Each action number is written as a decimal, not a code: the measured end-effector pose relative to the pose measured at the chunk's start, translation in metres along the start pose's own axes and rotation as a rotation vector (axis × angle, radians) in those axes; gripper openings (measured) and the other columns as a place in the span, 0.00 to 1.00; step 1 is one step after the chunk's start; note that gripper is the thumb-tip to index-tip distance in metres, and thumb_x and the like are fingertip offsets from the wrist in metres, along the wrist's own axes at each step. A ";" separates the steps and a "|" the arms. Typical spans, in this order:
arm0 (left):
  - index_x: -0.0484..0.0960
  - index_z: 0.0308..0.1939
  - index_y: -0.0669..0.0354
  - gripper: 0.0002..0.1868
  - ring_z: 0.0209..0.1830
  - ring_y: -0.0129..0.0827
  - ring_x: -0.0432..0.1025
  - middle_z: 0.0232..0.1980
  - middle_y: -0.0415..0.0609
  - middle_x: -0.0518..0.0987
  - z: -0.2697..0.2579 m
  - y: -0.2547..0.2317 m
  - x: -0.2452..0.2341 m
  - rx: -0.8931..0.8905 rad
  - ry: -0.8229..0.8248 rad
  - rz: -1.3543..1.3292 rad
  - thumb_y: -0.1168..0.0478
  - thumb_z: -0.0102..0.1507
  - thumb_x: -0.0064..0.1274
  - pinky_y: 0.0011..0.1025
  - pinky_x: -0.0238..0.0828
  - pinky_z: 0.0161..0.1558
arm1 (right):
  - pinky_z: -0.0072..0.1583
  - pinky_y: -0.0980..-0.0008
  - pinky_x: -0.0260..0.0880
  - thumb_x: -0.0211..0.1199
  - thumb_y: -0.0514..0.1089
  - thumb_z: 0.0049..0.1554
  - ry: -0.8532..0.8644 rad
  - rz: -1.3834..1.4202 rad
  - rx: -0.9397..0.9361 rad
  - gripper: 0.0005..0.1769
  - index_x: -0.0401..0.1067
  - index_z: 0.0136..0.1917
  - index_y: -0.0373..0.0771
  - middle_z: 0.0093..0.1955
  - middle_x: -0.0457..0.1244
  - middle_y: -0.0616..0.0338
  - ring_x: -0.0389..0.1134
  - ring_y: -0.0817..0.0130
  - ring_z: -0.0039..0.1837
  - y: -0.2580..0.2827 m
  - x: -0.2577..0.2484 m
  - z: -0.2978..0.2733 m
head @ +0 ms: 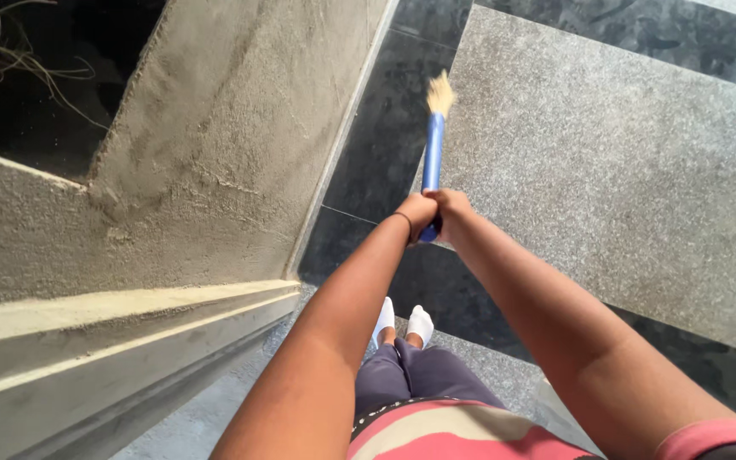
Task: The person sweeps the floor using a broom with a blue handle, moving debris along a tiled surface and around architectural edges.
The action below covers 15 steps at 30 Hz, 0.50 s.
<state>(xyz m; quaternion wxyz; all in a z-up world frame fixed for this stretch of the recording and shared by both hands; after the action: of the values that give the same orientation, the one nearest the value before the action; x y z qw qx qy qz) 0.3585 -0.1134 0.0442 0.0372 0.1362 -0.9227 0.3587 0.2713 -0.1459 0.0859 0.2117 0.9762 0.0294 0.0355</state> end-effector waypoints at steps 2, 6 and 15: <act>0.82 0.53 0.68 0.21 0.34 0.50 0.81 0.39 0.64 0.83 -0.007 -0.028 0.000 0.028 -0.167 0.240 0.62 0.59 0.47 0.48 0.75 0.31 | 0.43 0.38 0.74 0.65 0.47 0.57 0.032 0.016 -0.091 0.19 0.72 0.55 0.31 0.49 0.68 0.42 0.73 0.45 0.47 0.022 0.006 -0.008; 0.80 0.55 0.68 0.22 0.40 0.53 0.81 0.43 0.66 0.83 -0.022 -0.040 0.001 -0.019 -0.284 0.118 0.60 0.61 0.47 0.48 0.76 0.37 | 0.42 0.39 0.73 0.66 0.45 0.58 0.160 0.009 -0.104 0.17 0.72 0.54 0.29 0.46 0.67 0.42 0.72 0.45 0.44 0.033 0.018 -0.014; 0.80 0.54 0.70 0.20 0.37 0.56 0.81 0.41 0.67 0.82 0.035 0.054 -0.040 -0.185 -0.140 0.263 0.66 0.60 0.43 0.52 0.81 0.36 | 0.46 0.37 0.76 0.55 0.52 0.61 0.174 -0.273 0.293 0.27 0.66 0.56 0.21 0.46 0.67 0.28 0.72 0.35 0.47 -0.021 0.032 0.016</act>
<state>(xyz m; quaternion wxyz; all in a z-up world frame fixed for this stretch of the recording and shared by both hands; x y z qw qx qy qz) 0.3828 -0.0894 -0.0233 -0.0620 0.0350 -0.9620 0.2637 0.3033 -0.1310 0.0641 0.0672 0.9768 0.1843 0.0860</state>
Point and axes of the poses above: each hand's wrist, its own z-axis towards the middle knuckle, its own x-axis out of the palm, y = z × x, the point moved 1 cm from there along z, towards the middle knuckle
